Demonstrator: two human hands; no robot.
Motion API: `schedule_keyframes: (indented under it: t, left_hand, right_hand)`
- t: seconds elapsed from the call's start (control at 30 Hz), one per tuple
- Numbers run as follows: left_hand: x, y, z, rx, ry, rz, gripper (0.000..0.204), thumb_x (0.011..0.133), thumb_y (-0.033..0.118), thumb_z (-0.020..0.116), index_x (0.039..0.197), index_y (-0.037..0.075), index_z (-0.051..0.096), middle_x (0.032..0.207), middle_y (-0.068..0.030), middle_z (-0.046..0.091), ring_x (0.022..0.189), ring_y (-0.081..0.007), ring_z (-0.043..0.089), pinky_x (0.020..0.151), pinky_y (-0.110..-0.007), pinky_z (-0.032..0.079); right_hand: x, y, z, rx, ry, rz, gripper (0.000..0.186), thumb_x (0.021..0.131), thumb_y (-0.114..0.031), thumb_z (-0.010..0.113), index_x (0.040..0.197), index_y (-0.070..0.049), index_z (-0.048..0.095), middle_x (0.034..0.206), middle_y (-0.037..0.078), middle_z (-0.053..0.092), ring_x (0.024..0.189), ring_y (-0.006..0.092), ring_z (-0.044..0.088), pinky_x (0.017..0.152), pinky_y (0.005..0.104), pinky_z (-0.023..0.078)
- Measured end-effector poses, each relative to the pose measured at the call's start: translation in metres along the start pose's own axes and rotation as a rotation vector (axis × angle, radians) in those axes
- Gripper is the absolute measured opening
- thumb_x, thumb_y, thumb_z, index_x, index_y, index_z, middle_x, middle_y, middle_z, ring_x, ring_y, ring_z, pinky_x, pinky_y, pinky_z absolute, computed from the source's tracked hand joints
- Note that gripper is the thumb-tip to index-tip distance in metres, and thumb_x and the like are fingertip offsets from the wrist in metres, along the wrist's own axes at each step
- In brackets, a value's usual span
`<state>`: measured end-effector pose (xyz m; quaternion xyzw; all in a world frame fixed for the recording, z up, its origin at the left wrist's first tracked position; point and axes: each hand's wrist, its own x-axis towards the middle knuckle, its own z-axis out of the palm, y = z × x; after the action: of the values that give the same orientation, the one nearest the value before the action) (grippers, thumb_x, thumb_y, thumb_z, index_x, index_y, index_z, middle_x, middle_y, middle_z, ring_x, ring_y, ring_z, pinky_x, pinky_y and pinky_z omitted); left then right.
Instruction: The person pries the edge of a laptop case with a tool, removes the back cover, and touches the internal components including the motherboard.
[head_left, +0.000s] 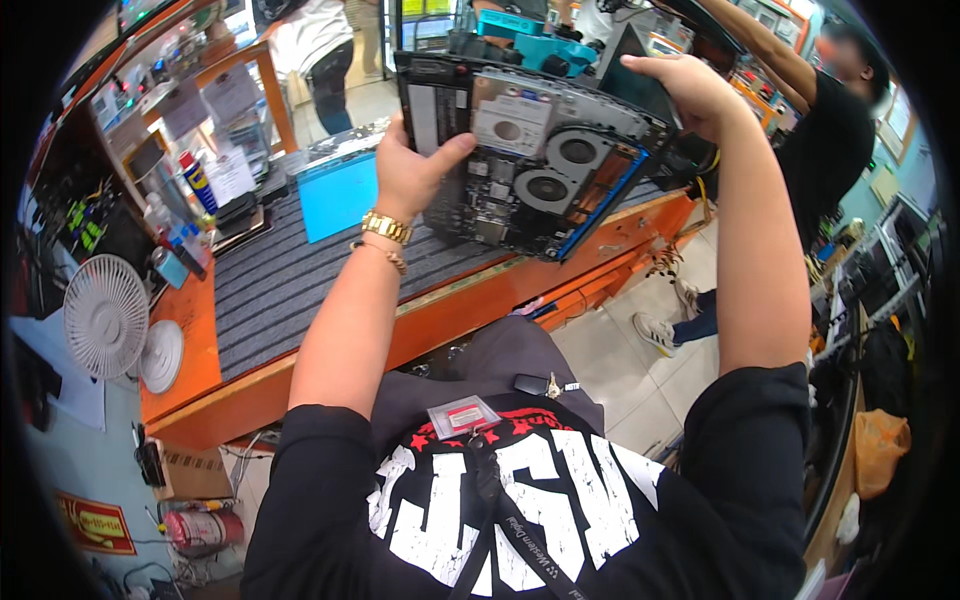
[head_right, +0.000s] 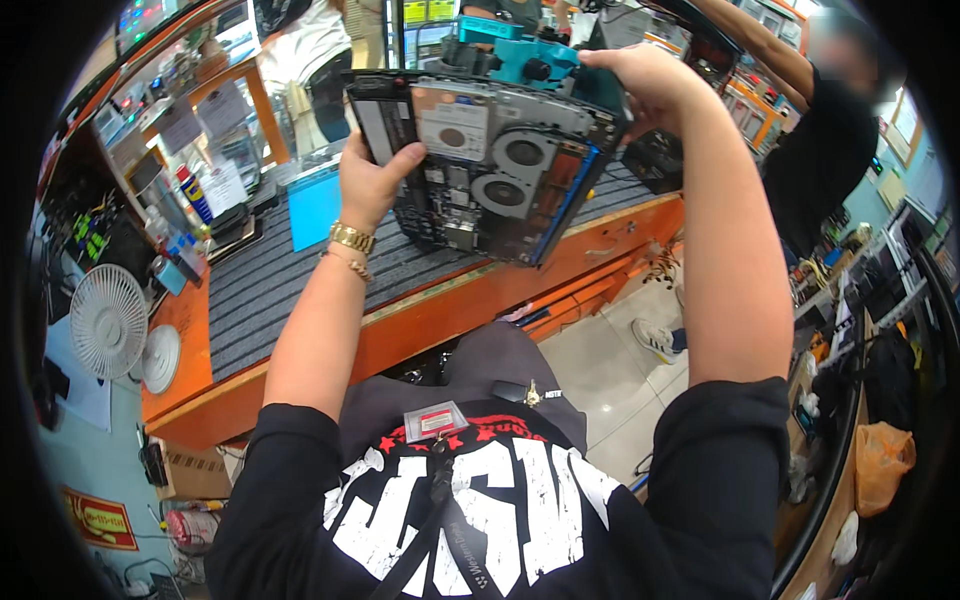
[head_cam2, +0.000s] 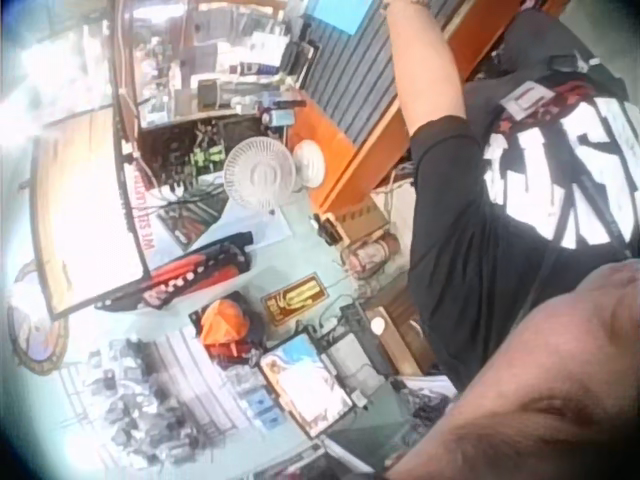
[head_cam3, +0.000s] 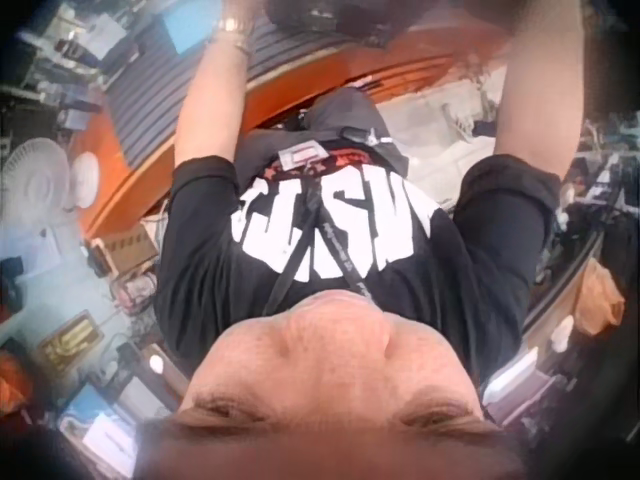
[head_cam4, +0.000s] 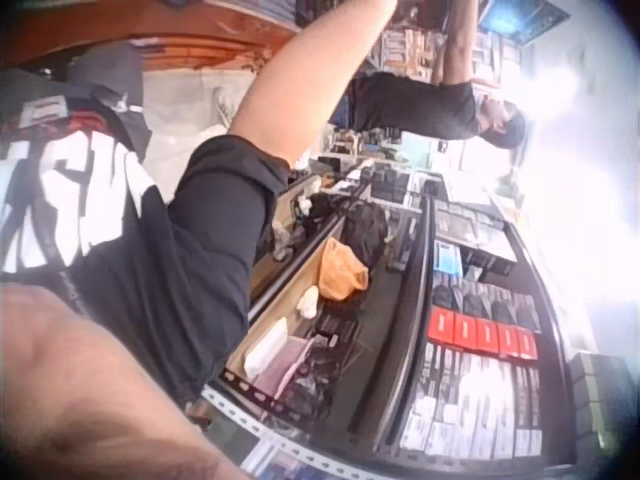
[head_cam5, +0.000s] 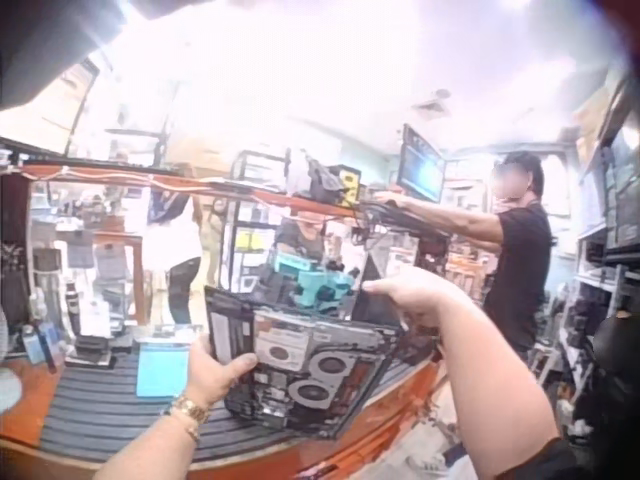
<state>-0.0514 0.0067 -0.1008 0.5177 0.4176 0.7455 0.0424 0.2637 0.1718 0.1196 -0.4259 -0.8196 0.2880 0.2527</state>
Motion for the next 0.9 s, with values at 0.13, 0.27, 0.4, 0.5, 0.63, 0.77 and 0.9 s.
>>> schedule_keyframes:
  t: [0.13, 0.27, 0.4, 0.5, 0.63, 0.77, 0.9]
  left_hand:
    - [-0.016, 0.013, 0.000, 0.057, 0.055, 0.018, 0.065, 0.085, 0.031, 0.106, 0.130, -0.001, 0.072, 0.120, -0.0114, 0.084, 0.105, -0.0181, 0.080, 0.097, -0.036, 0.064]
    - [-0.023, 0.021, 0.003, 0.077, 0.102, 0.081, 0.066, 0.081, 0.033, 0.108, 0.126, -0.001, 0.074, 0.114, -0.0122, 0.086, 0.100, -0.0179, 0.081, 0.091, -0.036, 0.065]
    - [-0.035, 0.041, 0.020, 0.174, 0.147, 0.169, 0.064, 0.076, 0.038, 0.110, 0.117, 0.001, 0.077, 0.100, -0.0123, 0.087, 0.087, -0.0181, 0.082, 0.081, -0.036, 0.066]
    - [-0.045, 0.060, 0.028, 0.264, 0.149, 0.231, 0.061, 0.076, 0.037, 0.110, 0.112, 0.003, 0.075, 0.098, -0.0130, 0.087, 0.085, -0.0189, 0.084, 0.079, -0.035, 0.066]
    - [-0.050, 0.086, 0.029, 0.279, 0.183, 0.293, 0.061, 0.077, 0.036, 0.111, 0.112, 0.004, 0.073, 0.098, -0.0133, 0.087, 0.088, -0.0190, 0.086, 0.078, -0.034, 0.066]
    - [-0.044, 0.123, 0.017, 0.429, 0.210, 0.363, 0.061, 0.076, 0.036, 0.111, 0.109, 0.003, 0.072, 0.096, -0.0131, 0.086, 0.083, -0.0179, 0.084, 0.076, -0.034, 0.066]
    - [-0.029, 0.142, -0.014, 0.472, 0.195, 0.427, 0.065, 0.075, 0.039, 0.111, 0.112, 0.000, 0.074, 0.095, -0.0128, 0.086, 0.082, -0.0184, 0.083, 0.078, -0.033, 0.066]
  right_hand:
    - [-0.006, -0.018, 0.007, -0.033, 0.064, -0.006, 0.044, 0.111, -0.039, 0.073, 0.113, 0.005, 0.076, 0.082, 0.010, 0.068, 0.072, 0.0276, 0.078, 0.076, 0.0592, 0.072]
    - [0.009, -0.019, 0.002, -0.166, 0.050, -0.075, 0.036, 0.108, -0.028, 0.074, 0.112, 0.007, 0.075, 0.088, 0.015, 0.072, 0.075, 0.0283, 0.073, 0.063, 0.0506, 0.060]
    - [0.027, 0.000, 0.003, -0.154, 0.085, -0.185, 0.029, 0.105, -0.022, 0.075, 0.108, 0.007, 0.076, 0.088, 0.012, 0.072, 0.081, 0.0230, 0.066, 0.072, 0.0471, 0.054]
    - [0.027, 0.010, -0.004, -0.092, 0.049, -0.250, 0.025, 0.104, -0.017, 0.075, 0.108, 0.008, 0.076, 0.089, 0.010, 0.074, 0.082, 0.0203, 0.065, 0.077, 0.0443, 0.054]
    - [0.032, 0.001, 0.000, 0.197, -0.063, -0.229, 0.025, 0.105, -0.018, 0.075, 0.111, 0.007, 0.079, 0.090, 0.004, 0.074, 0.084, 0.0159, 0.065, 0.078, 0.0419, 0.053]
    - [0.045, -0.018, -0.001, 0.167, -0.054, -0.364, 0.028, 0.105, -0.020, 0.077, 0.114, 0.006, 0.080, 0.095, 0.002, 0.075, 0.092, 0.0137, 0.065, 0.087, 0.0370, 0.053]
    - [0.068, -0.035, 0.023, 0.233, -0.100, -0.401, 0.029, 0.105, -0.021, 0.079, 0.118, 0.005, 0.080, 0.102, 0.004, 0.077, 0.095, 0.0156, 0.069, 0.088, 0.0353, 0.055]
